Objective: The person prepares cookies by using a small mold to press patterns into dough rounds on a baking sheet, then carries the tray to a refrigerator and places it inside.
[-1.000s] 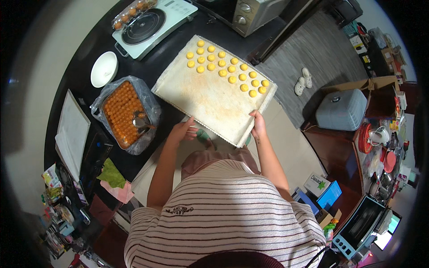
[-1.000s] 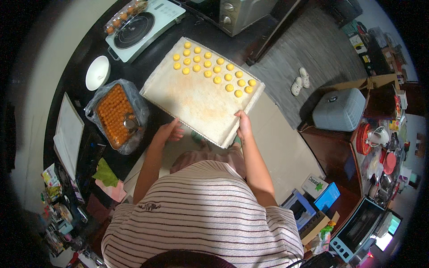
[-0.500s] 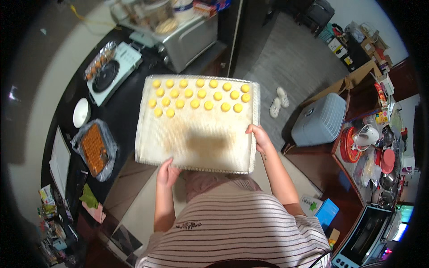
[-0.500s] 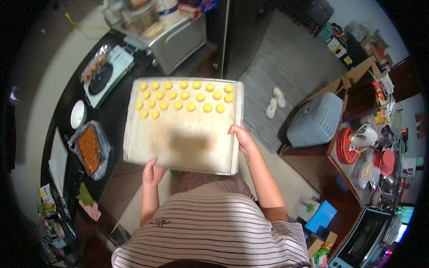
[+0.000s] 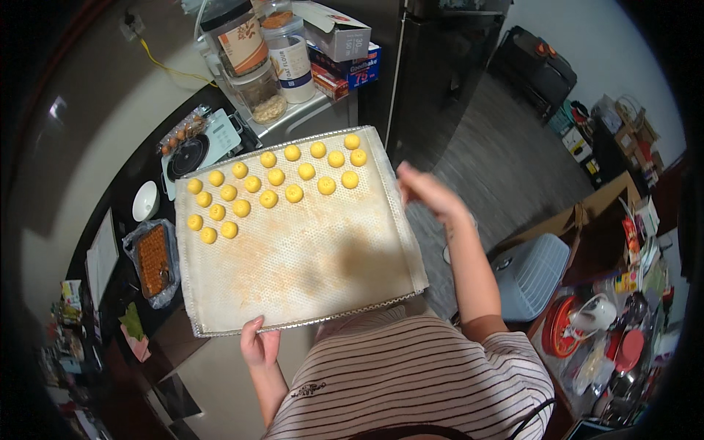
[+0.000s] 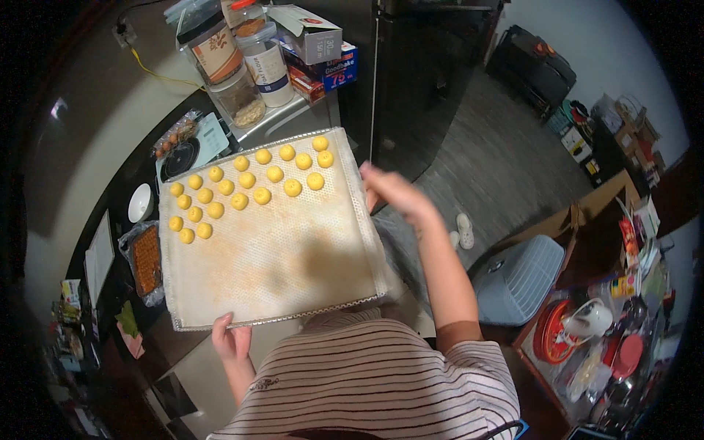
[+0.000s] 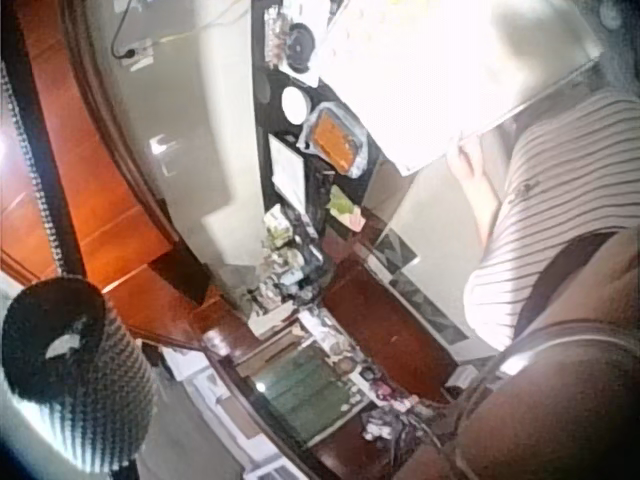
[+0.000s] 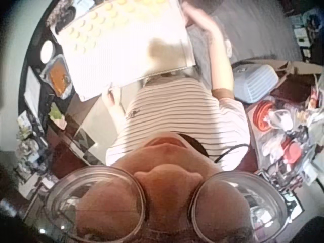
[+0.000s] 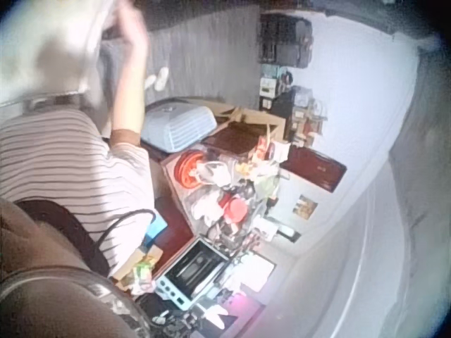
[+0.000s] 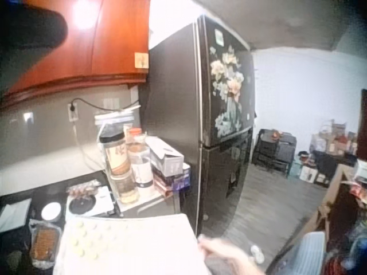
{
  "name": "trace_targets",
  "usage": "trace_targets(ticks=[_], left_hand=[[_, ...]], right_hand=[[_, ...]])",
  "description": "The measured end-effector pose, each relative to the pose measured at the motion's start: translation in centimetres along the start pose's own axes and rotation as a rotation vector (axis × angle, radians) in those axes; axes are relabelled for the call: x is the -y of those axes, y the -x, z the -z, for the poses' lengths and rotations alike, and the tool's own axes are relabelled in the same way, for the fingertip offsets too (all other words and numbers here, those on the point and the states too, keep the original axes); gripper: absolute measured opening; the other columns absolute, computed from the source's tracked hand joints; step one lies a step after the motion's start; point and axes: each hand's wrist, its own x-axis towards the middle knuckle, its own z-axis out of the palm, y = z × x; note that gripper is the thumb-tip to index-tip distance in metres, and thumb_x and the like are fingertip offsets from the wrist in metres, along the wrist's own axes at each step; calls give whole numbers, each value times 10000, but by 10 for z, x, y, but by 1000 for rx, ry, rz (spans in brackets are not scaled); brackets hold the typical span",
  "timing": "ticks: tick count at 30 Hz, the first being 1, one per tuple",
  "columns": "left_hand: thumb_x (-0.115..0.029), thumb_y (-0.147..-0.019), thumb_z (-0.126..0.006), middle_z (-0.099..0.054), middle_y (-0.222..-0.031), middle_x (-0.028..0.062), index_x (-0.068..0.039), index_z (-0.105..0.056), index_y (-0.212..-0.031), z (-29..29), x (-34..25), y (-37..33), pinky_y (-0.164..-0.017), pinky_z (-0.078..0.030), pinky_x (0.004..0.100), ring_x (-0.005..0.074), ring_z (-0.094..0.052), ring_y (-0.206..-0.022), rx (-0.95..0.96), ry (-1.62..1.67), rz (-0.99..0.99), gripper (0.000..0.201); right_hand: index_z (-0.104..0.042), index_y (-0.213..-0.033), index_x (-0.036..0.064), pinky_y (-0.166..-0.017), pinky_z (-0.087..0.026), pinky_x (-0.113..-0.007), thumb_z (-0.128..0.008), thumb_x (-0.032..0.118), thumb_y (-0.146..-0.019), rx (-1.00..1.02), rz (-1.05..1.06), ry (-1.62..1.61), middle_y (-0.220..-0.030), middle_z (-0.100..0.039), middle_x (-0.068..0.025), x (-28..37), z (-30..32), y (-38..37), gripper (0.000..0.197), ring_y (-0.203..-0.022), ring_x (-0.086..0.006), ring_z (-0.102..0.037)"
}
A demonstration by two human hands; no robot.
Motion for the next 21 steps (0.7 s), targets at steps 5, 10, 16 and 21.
trace_targets(ticks=[5, 10, 16, 21], left_hand=[[-100, -850, -490, -579, -1249, 188, 95, -487, -1233, -59, 27, 4, -1031, -391, 425, 283, -532, -1183, -83, -34, -207, 429], [-128, -870, -466, -644, -861, 163, 112, -545, -1113, -83, 72, 8, -706, -507, 289, 213, -603, -639, -69, 46, -297, 351], [-138, -893, -440, -530, -500, 94, 114, -583, -979, -143, 126, 16, -490, -420, 234, 162, -364, -319, -234, -6, -412, 302], [-102, -895, -462, -662, -754, 144, 96, -602, -994, -159, 142, 16, -609, -490, 301, 207, -609, -613, -300, 37, -478, 262]], right_hand=[[-577, -649, 57, -766, -531, -386, -429, 525, -977, -219, 695, -670, -541, -527, -78, 78, 139, -95, 591, -648, -258, -658], [-545, -673, 37, -797, -510, -398, -405, 541, -967, -440, 726, -735, -500, -482, -73, 162, 220, -192, 600, -752, -309, -667], [-489, -664, 104, -880, -347, -406, -391, 573, -943, -156, 563, -856, -541, -413, -41, 192, 214, -246, 554, -764, -250, -554], [-455, -644, 115, -930, -292, -416, -378, 567, -945, -39, 486, -838, -518, -367, -26, 197, 171, -247, 548, -688, -210, -503]])
